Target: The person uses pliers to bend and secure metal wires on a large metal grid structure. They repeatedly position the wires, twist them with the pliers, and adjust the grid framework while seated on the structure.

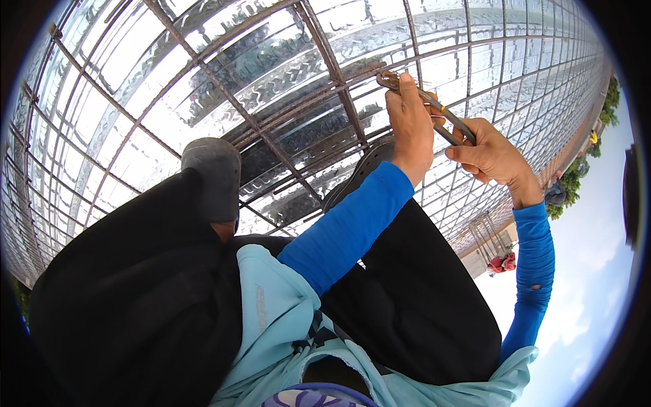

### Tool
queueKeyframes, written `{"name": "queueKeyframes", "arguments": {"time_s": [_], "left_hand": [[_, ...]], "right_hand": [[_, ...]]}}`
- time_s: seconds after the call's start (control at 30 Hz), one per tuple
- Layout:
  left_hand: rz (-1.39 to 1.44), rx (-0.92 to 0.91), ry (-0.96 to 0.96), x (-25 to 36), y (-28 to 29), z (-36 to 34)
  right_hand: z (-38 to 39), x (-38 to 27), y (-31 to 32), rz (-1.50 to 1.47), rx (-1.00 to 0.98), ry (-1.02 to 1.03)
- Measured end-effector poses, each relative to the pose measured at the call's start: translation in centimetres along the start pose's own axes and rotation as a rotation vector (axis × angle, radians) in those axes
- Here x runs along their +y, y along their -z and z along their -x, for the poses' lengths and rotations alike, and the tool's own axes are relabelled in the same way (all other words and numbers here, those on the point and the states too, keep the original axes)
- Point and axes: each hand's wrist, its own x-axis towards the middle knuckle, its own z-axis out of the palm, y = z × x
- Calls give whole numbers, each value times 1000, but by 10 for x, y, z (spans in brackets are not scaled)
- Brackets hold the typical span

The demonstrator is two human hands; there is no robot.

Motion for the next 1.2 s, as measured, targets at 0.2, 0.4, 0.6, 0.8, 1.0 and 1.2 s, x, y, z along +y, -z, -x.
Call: {"name": "queueKeyframes", "arguments": {"time_s": [0.2, 0.4, 0.6, 0.8, 1.0, 1.2], "left_hand": [[2, 57, 43, -6, 0, -2], [210, 7, 109, -10, 11, -22], [316, -22, 160, -9, 4, -20], [191, 148, 154, -5, -8, -16], [-78, 295, 8, -22, -2, -24], [-273, 204, 46, 0, 14, -1]], "right_hand": [[-12, 12, 15, -61, -94, -32], [-25, 41, 10, -365, -191, -110], [-22, 52, -3, -479, -220, -148], [-7, 52, -66, 832, 669, 438], [-30, 71, -55, 506, 421, 474], [-38, 69, -26, -438, -265, -34]]}}
